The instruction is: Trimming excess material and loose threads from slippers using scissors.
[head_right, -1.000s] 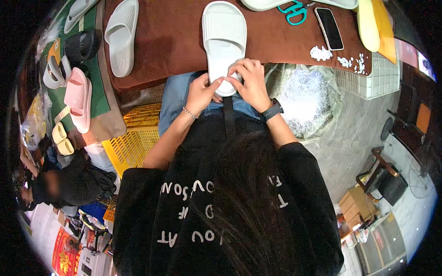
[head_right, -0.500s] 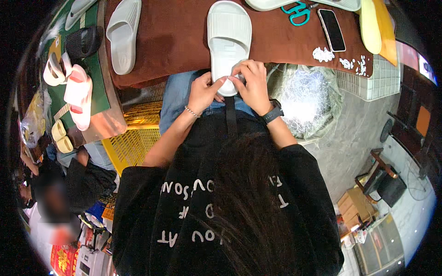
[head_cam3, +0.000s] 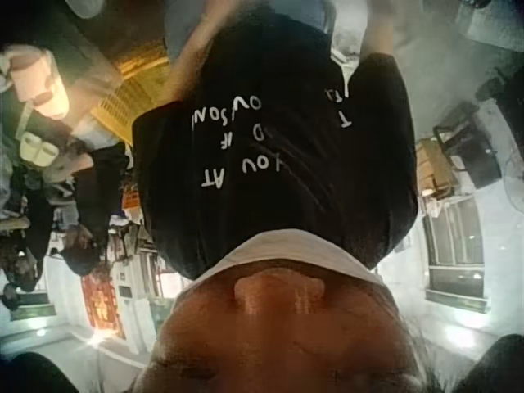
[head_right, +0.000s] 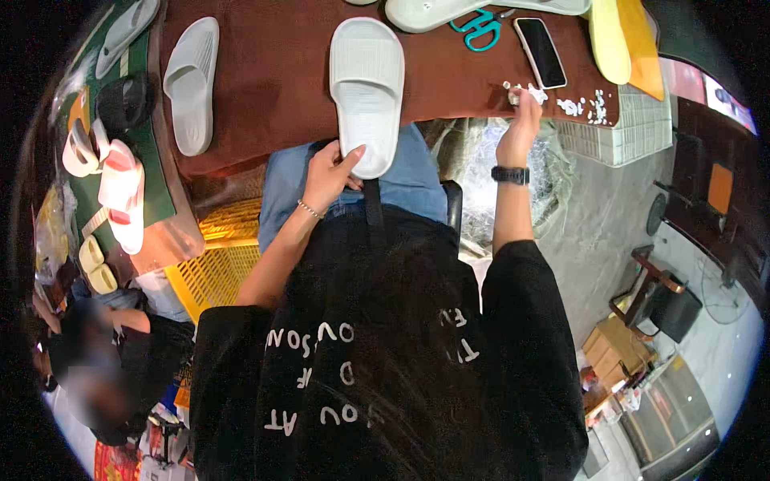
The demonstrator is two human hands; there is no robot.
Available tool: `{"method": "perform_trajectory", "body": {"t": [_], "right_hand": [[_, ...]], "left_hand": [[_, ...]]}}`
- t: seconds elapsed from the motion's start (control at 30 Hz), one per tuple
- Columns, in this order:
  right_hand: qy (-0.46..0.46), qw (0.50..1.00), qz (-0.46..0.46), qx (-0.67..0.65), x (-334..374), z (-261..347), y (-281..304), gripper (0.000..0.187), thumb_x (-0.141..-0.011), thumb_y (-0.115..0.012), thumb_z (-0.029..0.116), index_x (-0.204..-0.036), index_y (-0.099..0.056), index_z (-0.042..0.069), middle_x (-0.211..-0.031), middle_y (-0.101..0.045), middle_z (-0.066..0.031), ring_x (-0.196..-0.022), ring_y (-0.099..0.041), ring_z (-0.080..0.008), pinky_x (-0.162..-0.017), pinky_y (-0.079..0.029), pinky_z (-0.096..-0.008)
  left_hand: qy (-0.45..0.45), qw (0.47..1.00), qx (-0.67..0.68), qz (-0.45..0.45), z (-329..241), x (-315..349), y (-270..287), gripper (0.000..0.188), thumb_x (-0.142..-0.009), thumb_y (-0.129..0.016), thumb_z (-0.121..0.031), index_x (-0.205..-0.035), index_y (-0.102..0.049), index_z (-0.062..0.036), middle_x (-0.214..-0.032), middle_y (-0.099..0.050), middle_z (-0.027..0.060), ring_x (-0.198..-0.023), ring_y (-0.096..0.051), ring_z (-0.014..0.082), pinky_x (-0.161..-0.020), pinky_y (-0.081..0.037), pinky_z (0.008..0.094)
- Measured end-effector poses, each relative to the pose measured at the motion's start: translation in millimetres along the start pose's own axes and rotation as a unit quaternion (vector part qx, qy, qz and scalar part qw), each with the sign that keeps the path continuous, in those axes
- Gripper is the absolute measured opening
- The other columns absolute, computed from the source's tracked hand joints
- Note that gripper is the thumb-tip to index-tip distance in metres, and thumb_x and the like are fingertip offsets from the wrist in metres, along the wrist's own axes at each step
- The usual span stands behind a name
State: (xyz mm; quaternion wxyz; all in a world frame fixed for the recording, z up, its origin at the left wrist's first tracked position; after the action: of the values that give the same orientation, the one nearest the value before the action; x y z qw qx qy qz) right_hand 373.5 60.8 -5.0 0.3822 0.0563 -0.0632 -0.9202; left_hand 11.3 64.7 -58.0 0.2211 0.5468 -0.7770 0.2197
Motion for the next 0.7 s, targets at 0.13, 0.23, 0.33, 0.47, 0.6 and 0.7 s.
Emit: {"method": "perform_trajectory", "body": {"t": [0.13, 0.23, 0.33, 0.47, 0.6, 0.7], "right_hand": [[0.227, 0.788, -0.233, 0.522, -28, 7, 41, 0.044, -0.071, -0.077, 0.046, -0.074, -0.064, 0.005, -0.107, -0.054, -0.0136, -0.103, -0.05, -0.032, -0.09, -0.038, -0.046], [0.278, 0.805, -0.226, 0.472, -15, 6, 26, 0.052, -0.065, -0.079, 0.05, -0.063, -0.05, 0.008, -0.107, -0.053, -0.0199, -0.106, -0.045, -0.0383, -0.089, -0.036, -0.0511], [0.176, 0.836, -0.279, 0.439, -16, -13, 46, 0.057, -0.065, -0.08, 0.05, -0.083, -0.052, 0.003, -0.097, -0.052, -0.021, -0.101, -0.045, -0.0393, -0.086, -0.036, -0.0523], [0.082, 0.901, -0.23, 0.357, 51, -28, 23, 0.054, -0.083, -0.068, 0.04, -0.109, -0.052, -0.004, -0.11, -0.048, -0.02, -0.103, -0.045, -0.0339, -0.092, -0.035, -0.0458], [-0.116, 0.98, 0.065, -0.151, 96, 6, -77, 0.057, -0.1, -0.033, 0.044, -0.139, -0.033, 0.002, -0.141, -0.035, -0.0155, -0.125, -0.038, -0.0231, -0.104, -0.032, -0.0376], [-0.124, 0.953, 0.265, -0.076, 105, 44, -117, 0.048, -0.099, -0.042, 0.033, -0.134, -0.04, -0.001, -0.125, -0.054, -0.0121, -0.114, -0.05, -0.0182, -0.1, -0.036, -0.0303]], "left_hand": [[0.001, 1.0, 0.009, 0.017, -4, -9, -12, 0.03, -0.088, -0.064, -0.022, -0.099, -0.061, 0.005, -0.069, -0.063, 0.0068, -0.05, -0.06, 0.0107, -0.044, -0.05, 0.0247], [0.002, 1.0, 0.019, 0.012, -1, 1, -1, 0.029, -0.089, -0.063, -0.023, -0.097, -0.059, 0.0049, -0.069, -0.063, 0.0071, -0.051, -0.06, 0.0116, -0.045, -0.049, 0.026], [-0.005, 0.998, -0.056, 0.027, -10, 4, 1, 0.03, -0.089, -0.062, -0.024, -0.095, -0.058, 0.0044, -0.068, -0.063, 0.0086, -0.051, -0.06, 0.0127, -0.046, -0.048, 0.0277], [-0.067, 0.98, -0.169, 0.078, -25, 24, 13, 0.031, -0.088, -0.061, -0.031, -0.098, -0.057, -0.0011, -0.073, -0.063, 0.0151, -0.065, -0.063, 0.0239, -0.062, -0.048, 0.035], [-0.159, 0.936, -0.273, 0.156, -67, 45, 44, 0.033, -0.084, -0.064, -0.031, -0.102, -0.063, -0.0036, -0.083, -0.064, 0.0174, -0.076, -0.064, 0.0285, -0.066, -0.047, 0.0359], [-0.148, 0.939, -0.256, 0.173, -85, 41, 64, 0.032, -0.084, -0.064, -0.028, -0.104, -0.065, -0.003, -0.09, -0.067, 0.0147, -0.083, -0.066, 0.0234, -0.071, -0.049, 0.0327]]}}
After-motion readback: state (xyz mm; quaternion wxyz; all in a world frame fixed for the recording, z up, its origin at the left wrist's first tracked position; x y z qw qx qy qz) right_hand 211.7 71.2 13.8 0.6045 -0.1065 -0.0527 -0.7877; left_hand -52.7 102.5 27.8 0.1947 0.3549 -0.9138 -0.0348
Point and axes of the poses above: each hand's wrist, its own x-axis away from the middle knuckle, its own y-axis out of the back of the hand, z = x × y, the point moved 9 cm from there along -x, towards the middle knuckle
